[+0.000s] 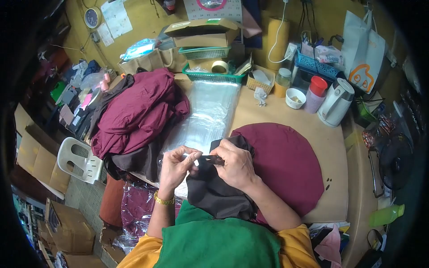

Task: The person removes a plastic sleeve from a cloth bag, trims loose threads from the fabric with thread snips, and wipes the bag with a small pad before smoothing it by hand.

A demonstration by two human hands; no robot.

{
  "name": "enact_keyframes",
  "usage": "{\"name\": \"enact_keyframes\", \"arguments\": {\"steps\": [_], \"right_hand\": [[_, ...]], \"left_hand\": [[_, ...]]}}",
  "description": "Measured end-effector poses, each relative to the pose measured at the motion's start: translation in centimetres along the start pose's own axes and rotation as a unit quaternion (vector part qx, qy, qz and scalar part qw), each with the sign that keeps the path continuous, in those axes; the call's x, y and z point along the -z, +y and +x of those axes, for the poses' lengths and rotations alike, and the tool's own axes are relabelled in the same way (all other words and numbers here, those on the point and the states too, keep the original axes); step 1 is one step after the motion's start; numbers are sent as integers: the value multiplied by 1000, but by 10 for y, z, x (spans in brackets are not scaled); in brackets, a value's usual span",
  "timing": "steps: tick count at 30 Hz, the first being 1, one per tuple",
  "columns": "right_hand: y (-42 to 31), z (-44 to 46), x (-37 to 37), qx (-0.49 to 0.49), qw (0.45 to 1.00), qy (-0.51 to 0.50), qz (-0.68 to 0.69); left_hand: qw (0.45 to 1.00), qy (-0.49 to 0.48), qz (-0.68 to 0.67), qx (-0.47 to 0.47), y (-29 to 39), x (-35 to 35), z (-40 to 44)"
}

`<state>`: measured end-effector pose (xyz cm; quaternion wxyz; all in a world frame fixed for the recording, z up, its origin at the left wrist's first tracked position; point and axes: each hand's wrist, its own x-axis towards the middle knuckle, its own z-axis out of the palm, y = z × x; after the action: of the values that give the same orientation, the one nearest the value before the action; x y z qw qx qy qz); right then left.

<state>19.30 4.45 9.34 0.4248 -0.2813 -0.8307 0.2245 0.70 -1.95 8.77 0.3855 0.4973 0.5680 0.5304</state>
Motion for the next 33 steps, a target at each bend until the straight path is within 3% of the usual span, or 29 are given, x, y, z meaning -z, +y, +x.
{"name": "enact_keyframes", "arguments": {"steps": [1,6,8,11,18,26,33], "right_hand": [[-1,-1,2,-1,1000,-10,-16],[-28,1,13,-23,998,13,-50],[-32,0,15,26,992,24,-124],[-42,-2,21,81,982,2,-171],[-49,1,15,65,978,15,-199],[-47,0,11,92,972,40,-214],[-34,2,6,122,968,103,-193]], "left_hand": [[996,-12,-79,47,-1,-1,0],[979,-25,-199,35,-15,-3,-3],[947,-11,-314,67,-15,-6,-5],[943,-12,-329,55,-16,-7,-7],[967,4,-254,25,-14,-18,-10],[991,27,-94,-88,-8,-23,-17],[988,34,-128,-85,-1,-28,-20]]}}
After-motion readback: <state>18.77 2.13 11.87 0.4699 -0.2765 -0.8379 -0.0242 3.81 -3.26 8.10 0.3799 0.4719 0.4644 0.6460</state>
